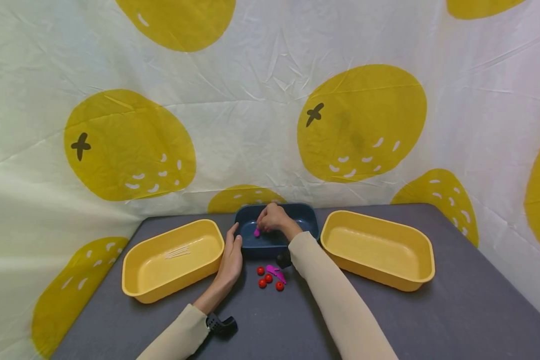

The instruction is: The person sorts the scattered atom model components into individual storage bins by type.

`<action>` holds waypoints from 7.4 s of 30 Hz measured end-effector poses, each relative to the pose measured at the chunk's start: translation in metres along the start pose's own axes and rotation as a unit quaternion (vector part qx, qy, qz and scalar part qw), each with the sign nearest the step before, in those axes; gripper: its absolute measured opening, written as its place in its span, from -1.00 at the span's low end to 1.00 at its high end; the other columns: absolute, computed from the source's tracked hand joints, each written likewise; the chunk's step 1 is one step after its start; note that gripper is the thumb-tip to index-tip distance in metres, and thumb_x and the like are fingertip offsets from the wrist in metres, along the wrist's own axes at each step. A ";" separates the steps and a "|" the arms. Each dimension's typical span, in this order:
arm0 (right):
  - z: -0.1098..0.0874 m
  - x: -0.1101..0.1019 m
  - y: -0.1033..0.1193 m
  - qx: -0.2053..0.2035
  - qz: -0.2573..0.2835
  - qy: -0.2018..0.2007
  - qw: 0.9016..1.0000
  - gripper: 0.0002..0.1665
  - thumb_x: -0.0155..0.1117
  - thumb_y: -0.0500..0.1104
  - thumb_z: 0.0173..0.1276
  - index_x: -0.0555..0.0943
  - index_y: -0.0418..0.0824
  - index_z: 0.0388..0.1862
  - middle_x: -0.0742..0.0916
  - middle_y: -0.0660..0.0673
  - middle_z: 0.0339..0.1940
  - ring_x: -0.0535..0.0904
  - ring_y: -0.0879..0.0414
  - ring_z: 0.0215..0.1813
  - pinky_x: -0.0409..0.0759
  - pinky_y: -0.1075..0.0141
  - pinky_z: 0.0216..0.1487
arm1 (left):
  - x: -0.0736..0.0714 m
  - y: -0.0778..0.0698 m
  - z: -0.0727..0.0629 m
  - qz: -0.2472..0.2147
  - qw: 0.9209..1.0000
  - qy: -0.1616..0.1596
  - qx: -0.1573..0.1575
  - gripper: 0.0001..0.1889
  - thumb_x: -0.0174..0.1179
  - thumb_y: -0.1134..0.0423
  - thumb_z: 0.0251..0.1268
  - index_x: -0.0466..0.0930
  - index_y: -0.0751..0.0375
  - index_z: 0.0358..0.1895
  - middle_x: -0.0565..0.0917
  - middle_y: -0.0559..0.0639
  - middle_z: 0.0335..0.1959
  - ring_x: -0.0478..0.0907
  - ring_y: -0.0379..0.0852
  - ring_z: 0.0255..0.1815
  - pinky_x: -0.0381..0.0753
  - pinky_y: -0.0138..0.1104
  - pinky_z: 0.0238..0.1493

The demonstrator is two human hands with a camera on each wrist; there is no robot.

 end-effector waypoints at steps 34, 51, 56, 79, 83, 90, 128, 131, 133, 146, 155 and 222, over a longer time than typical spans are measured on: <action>0.001 0.014 -0.001 0.019 -0.081 -0.021 0.996 -0.91 0.42 -0.22 0.33 0.84 -0.16 -0.33 0.81 -0.05 -0.38 0.67 0.11 -0.36 0.68 0.30 -0.26 | -0.002 -0.002 -0.001 -0.004 1.000 0.004 0.000 -0.42 -0.29 -0.06 0.73 0.00 -0.05 0.67 0.06 0.00 0.71 0.06 0.08 0.70 0.01 0.15 0.67; -0.007 0.004 0.001 0.021 -0.064 -0.030 0.997 -0.79 0.46 -0.16 0.33 0.80 -0.24 -0.12 0.84 -0.13 -0.27 0.76 0.09 -0.32 0.75 0.25 -0.26 | -0.001 0.000 0.000 -0.001 1.000 0.000 -0.003 -0.43 -0.30 -0.06 0.74 0.01 -0.06 0.67 0.06 -0.02 0.71 0.06 0.08 0.71 0.01 0.16 0.67; -0.015 -0.006 0.001 0.014 -0.049 -0.040 0.998 -0.79 0.44 -0.16 0.35 0.79 -0.25 -0.12 0.83 -0.15 -0.25 0.77 0.07 -0.30 0.76 0.24 -0.27 | 0.000 0.001 0.001 0.003 1.000 -0.006 -0.004 -0.45 -0.30 0.00 0.75 0.02 -0.06 0.67 0.08 0.02 0.71 0.09 0.12 0.69 0.02 0.19 0.65; -0.065 -0.032 0.019 -0.063 -0.020 -0.046 0.997 -0.72 0.35 -0.12 0.44 0.79 -0.30 -0.04 0.83 -0.27 -0.23 0.75 -0.19 -0.19 0.71 0.23 -0.25 | 0.000 0.001 0.000 -0.009 1.000 0.003 -0.007 -0.44 -0.28 -0.01 0.74 0.00 -0.07 0.67 0.07 -0.01 0.70 0.07 0.11 0.70 0.00 0.20 0.66; -0.078 -0.036 0.020 -0.075 -0.018 -0.051 0.996 -0.73 0.35 -0.12 0.46 0.79 -0.28 -0.05 0.82 -0.24 -0.27 0.72 -0.14 -0.25 0.67 0.30 -0.30 | 0.001 0.000 -0.001 -0.006 1.000 0.004 -0.005 -0.42 -0.27 -0.04 0.74 -0.01 -0.06 0.67 0.07 -0.03 0.70 0.06 0.09 0.70 0.00 0.18 0.66; -0.104 -0.043 0.023 -0.096 -0.019 -0.064 0.993 -0.73 0.37 -0.12 0.44 0.78 -0.28 -0.04 0.83 -0.18 -0.24 0.73 -0.13 -0.20 0.67 0.29 -0.25 | 0.001 0.000 -0.001 -0.007 1.000 0.001 -0.006 -0.44 -0.27 0.00 0.74 0.01 -0.09 0.67 0.09 -0.03 0.70 0.06 0.08 0.70 0.01 0.16 0.67; -0.169 -0.023 -0.026 -0.124 -0.025 0.031 0.991 -0.80 0.37 -0.18 0.42 0.77 -0.31 -0.13 0.78 -0.10 -0.35 0.59 0.20 -0.43 0.63 0.37 -0.37 | 0.006 -0.006 0.001 -0.008 1.000 0.007 0.008 -0.38 -0.29 -0.13 0.72 -0.01 -0.03 0.68 0.07 -0.01 0.70 0.05 0.10 0.70 0.00 0.18 0.66; -0.167 -0.018 -0.030 -0.120 -0.024 0.029 0.992 -0.81 0.39 -0.20 0.40 0.77 -0.31 -0.14 0.78 -0.07 -0.37 0.59 0.22 -0.44 0.63 0.37 -0.39 | 0.006 -0.005 0.000 -0.007 1.000 0.007 0.006 -0.39 -0.29 -0.11 0.72 0.00 -0.04 0.68 0.08 -0.04 0.71 0.05 0.07 0.71 0.00 0.15 0.67; -0.165 -0.015 -0.032 -0.121 -0.026 0.022 0.992 -0.83 0.40 -0.21 0.38 0.77 -0.30 -0.17 0.79 -0.07 -0.39 0.59 0.22 -0.45 0.63 0.37 -0.40 | 0.005 -0.005 0.001 -0.007 1.000 0.007 0.010 -0.39 -0.29 -0.10 0.73 0.00 -0.02 0.68 0.07 -0.03 0.71 0.05 0.07 0.71 -0.01 0.15 0.67; -0.159 0.005 -0.039 -0.104 -0.035 0.014 0.994 -0.95 0.45 -0.26 0.26 0.78 -0.21 -0.30 0.79 -0.02 -0.48 0.57 0.23 -0.53 0.55 0.38 -0.50 | 0.000 -0.003 -0.003 -0.009 1.000 -0.004 0.009 -0.41 -0.30 -0.07 0.74 0.00 -0.02 0.67 0.07 0.01 0.70 0.03 0.11 0.70 -0.03 0.19 0.67; -0.158 0.008 -0.040 -0.081 -0.040 0.010 0.996 -0.94 0.52 -0.25 0.22 0.77 -0.20 -0.33 0.78 0.00 -0.50 0.56 0.22 -0.54 0.55 0.37 -0.50 | 0.000 -0.004 -0.003 -0.008 1.000 -0.010 0.009 -0.42 -0.28 -0.04 0.74 0.02 0.01 0.67 0.09 0.01 0.70 0.03 0.10 0.71 -0.04 0.16 0.67; -0.162 0.011 -0.032 -0.068 -0.105 -0.030 0.992 -0.84 0.49 -0.26 0.23 0.72 -0.05 -0.49 0.65 0.10 -0.61 0.49 0.21 -0.61 0.46 0.37 -0.53 | 0.000 -0.002 -0.002 -0.011 1.000 -0.007 -0.001 -0.43 -0.30 -0.08 0.74 0.02 -0.07 0.67 0.07 0.01 0.71 0.01 0.10 0.71 -0.04 0.18 0.67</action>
Point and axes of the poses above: each hand's wrist, its own z-axis towards the middle knuckle, its own x-axis out of the palm, y = z × x, the point moved 6 cm from there along z, towards the middle knuckle
